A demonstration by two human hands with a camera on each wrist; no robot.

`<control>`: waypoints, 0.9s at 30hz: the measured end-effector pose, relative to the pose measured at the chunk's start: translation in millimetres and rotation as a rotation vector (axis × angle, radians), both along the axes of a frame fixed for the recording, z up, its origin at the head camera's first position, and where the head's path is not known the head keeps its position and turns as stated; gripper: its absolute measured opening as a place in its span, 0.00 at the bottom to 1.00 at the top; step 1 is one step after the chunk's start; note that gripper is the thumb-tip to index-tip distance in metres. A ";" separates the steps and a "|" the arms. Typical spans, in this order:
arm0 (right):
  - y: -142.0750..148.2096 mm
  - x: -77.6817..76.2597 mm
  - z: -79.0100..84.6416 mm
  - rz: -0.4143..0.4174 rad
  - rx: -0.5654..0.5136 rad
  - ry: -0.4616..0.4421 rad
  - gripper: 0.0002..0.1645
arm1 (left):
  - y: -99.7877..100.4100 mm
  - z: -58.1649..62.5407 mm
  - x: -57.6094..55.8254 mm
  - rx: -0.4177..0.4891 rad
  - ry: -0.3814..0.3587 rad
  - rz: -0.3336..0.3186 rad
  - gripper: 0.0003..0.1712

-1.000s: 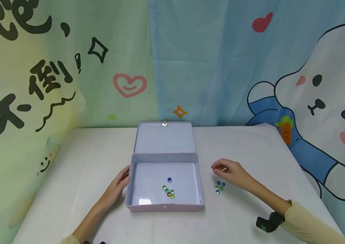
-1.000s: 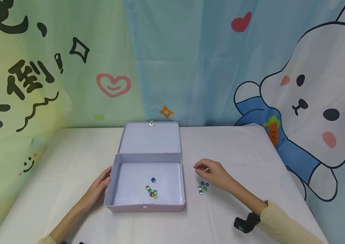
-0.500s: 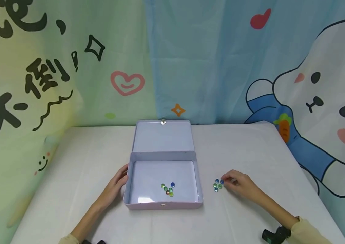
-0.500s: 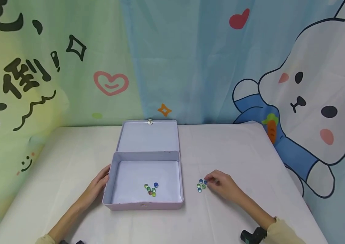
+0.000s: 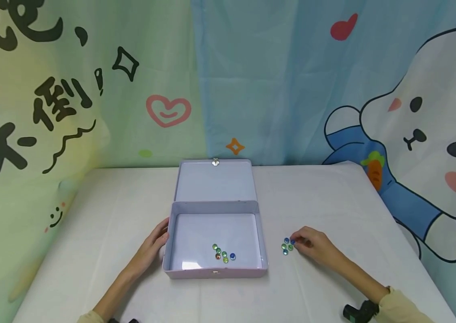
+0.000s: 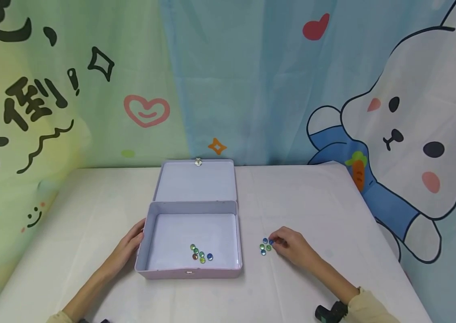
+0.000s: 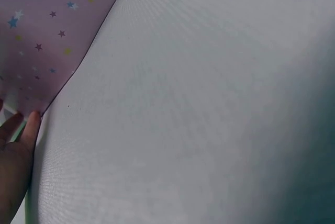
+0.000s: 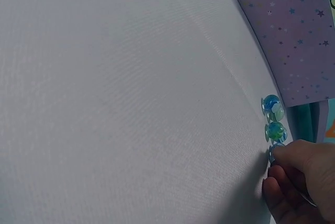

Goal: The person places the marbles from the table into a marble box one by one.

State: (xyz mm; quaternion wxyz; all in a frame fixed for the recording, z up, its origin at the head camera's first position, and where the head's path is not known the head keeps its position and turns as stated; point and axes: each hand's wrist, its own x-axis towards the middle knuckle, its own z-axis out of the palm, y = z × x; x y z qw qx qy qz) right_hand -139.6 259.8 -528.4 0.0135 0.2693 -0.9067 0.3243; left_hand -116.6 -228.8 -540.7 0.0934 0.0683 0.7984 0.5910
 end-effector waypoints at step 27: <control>1.9 -2.5 16.1 -0.179 -0.005 -0.129 0.09 | 0.4 -0.5 0.2 0.001 0.008 -0.003 0.30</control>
